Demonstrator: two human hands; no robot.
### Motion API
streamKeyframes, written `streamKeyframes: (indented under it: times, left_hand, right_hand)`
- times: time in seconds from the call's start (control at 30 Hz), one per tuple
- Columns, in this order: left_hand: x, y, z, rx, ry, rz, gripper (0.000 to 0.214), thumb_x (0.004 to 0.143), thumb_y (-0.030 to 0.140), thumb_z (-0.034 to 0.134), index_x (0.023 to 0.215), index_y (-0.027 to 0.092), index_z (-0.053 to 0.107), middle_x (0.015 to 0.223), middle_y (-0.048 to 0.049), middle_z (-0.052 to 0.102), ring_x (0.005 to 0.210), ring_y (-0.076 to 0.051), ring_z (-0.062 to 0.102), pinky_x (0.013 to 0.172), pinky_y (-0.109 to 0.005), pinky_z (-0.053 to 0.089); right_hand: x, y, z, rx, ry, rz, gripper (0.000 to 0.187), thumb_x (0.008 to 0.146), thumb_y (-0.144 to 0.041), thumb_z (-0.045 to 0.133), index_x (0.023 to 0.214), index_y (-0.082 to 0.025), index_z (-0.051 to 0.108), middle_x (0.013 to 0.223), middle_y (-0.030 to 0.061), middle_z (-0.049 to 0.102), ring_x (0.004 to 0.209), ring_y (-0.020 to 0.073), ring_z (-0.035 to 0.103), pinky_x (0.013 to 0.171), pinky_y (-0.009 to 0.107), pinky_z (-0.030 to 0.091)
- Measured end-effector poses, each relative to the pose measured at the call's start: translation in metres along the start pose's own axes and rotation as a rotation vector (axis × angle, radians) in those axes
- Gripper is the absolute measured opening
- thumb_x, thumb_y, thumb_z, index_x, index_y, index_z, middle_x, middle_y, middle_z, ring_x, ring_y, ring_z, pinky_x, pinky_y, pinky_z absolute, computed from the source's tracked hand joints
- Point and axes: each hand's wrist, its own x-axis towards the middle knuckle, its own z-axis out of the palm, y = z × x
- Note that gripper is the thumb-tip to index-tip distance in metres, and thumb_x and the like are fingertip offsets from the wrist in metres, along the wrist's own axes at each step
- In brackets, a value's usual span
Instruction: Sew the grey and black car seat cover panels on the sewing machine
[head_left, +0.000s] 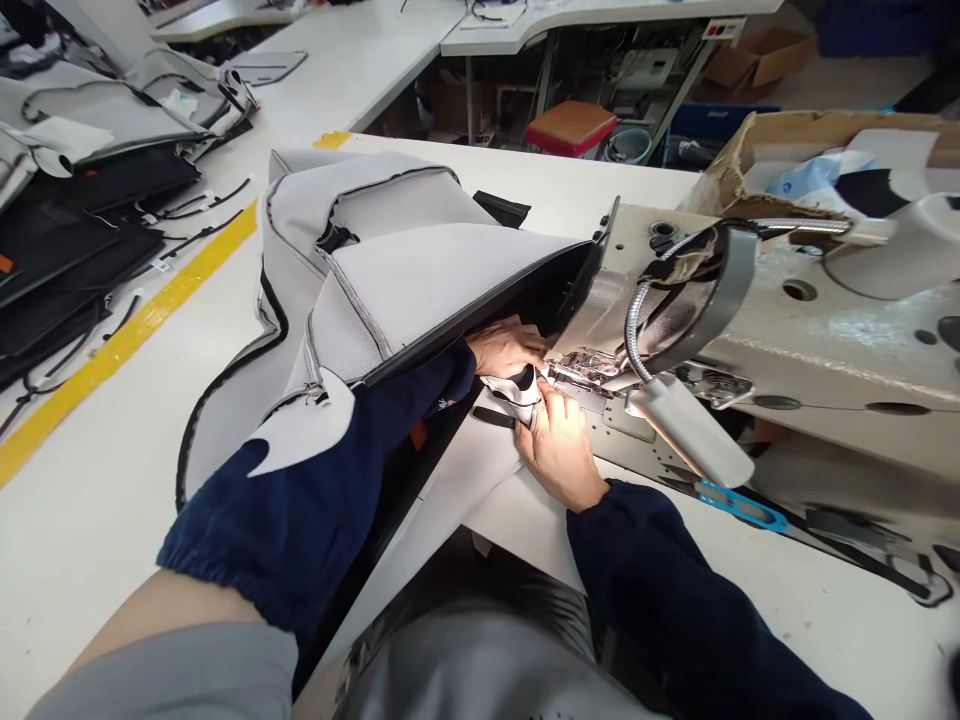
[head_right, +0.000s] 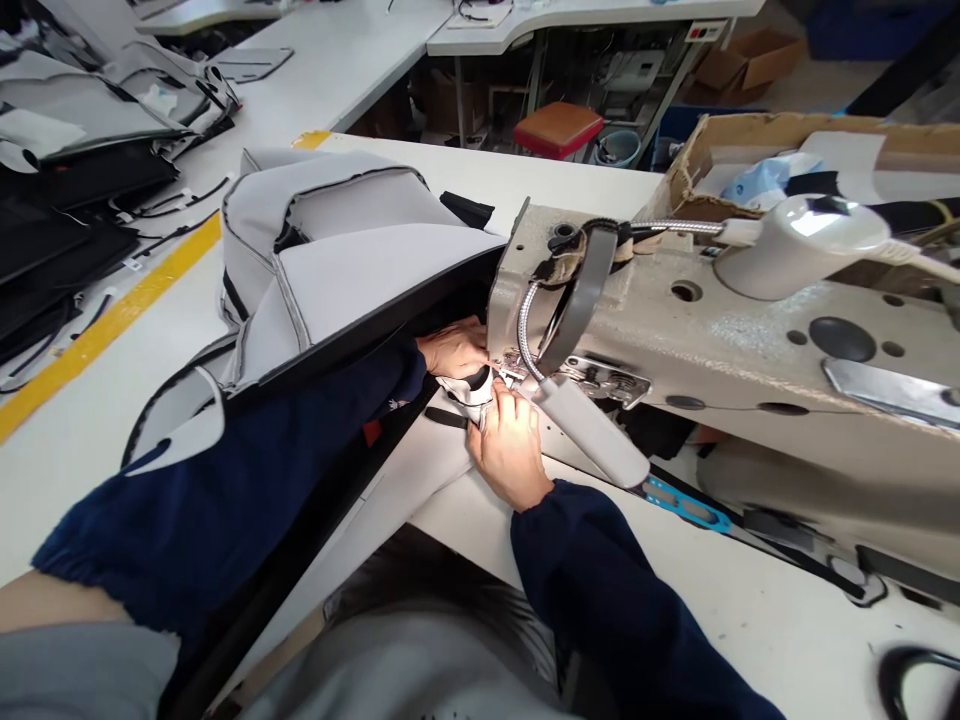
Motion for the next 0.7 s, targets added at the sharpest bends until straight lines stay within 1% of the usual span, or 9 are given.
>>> streamKeyframes:
  times: [0.13,0.27,0.43,0.53,0.57,0.63,0.67,0.7]
  left_hand:
    - [0.000,0.000,0.003,0.032,-0.014,-0.025,0.034,0.083,0.009,0.057,0.104,0.028,0.077,0.099,-0.0052,0.072,0.107,-0.022,0.060,0.086,-0.037,0.037]
    - [0.000,0.004,0.002,0.081,-0.061,-0.060,0.035,0.085,0.010,0.056,0.108,0.028,0.075,0.108,-0.0040,0.072,0.111,-0.022,0.058,0.088,-0.037,0.037]
    - [-0.001,0.018,-0.008,0.141,-0.130,-0.091,0.033,0.089,0.011,0.053,0.111,0.025,0.073,0.112,-0.0036,0.072,0.113,-0.020,0.058,0.088,-0.035,0.038]
    - [-0.008,0.038,-0.025,0.276,-0.148,-0.080,0.034,0.090,0.013,0.054,0.119,0.024,0.068,0.118,-0.0042,0.070,0.106,-0.019,0.060,0.082,-0.033,0.040]
    - [-0.012,0.048,-0.033,0.347,-0.138,-0.033,0.031,0.091,0.015,0.054,0.117,0.022,0.068,0.116,-0.0048,0.070,0.101,-0.019,0.061,0.080,-0.033,0.040]
    - [-0.026,0.075,-0.051,0.487,-0.104,0.115,0.022,0.095,0.018,0.050,0.104,0.020,0.070,0.109,-0.0051,0.070,0.092,-0.018,0.060,0.079,-0.033,0.042]
    - [-0.034,0.089,-0.062,0.548,-0.072,0.194,0.023,0.097,0.019,0.046,0.100,0.021,0.069,0.109,-0.0050,0.070,0.094,-0.018,0.060,0.082,-0.034,0.042]
    - [-0.042,0.104,-0.072,0.612,-0.021,0.249,0.027,0.099,0.019,0.042,0.100,0.021,0.069,0.114,-0.0049,0.068,0.102,-0.019,0.058,0.089,-0.034,0.042]
  right_hand:
    - [0.000,0.000,0.003,-0.014,0.005,0.024,0.049,0.091,-0.029,0.046,0.129,0.001,0.054,0.131,0.0242,0.056,0.109,0.0353,0.049,0.089,0.046,0.045]
    - [-0.001,0.000,0.005,-0.011,0.005,0.018,0.048,0.091,-0.028,0.047,0.127,0.001,0.056,0.129,0.0242,0.057,0.108,0.0344,0.049,0.089,0.045,0.045]
    - [-0.005,-0.002,0.008,-0.023,-0.005,0.030,0.048,0.089,-0.027,0.047,0.128,0.001,0.055,0.131,0.0249,0.056,0.110,0.0349,0.049,0.090,0.045,0.045]
    - [-0.008,0.000,0.011,-0.013,0.011,0.009,0.049,0.089,-0.026,0.046,0.130,0.001,0.053,0.133,0.0261,0.054,0.111,0.0348,0.050,0.090,0.046,0.047]
    - [-0.008,0.002,0.013,-0.006,0.028,0.006,0.050,0.090,-0.026,0.045,0.131,0.001,0.052,0.133,0.0265,0.054,0.111,0.0347,0.051,0.090,0.047,0.048]
    - [-0.008,0.005,0.015,0.019,0.076,0.006,0.049,0.091,-0.027,0.043,0.132,-0.002,0.050,0.130,0.0262,0.055,0.110,0.0344,0.054,0.089,0.048,0.049]
    - [-0.008,0.007,0.016,0.040,0.096,0.000,0.047,0.092,-0.028,0.042,0.132,-0.004,0.050,0.127,0.0253,0.057,0.110,0.0343,0.055,0.089,0.049,0.050]
    - [-0.008,0.008,0.017,0.062,0.107,-0.010,0.045,0.093,-0.028,0.041,0.131,-0.006,0.051,0.124,0.0240,0.058,0.109,0.0341,0.056,0.088,0.049,0.051]
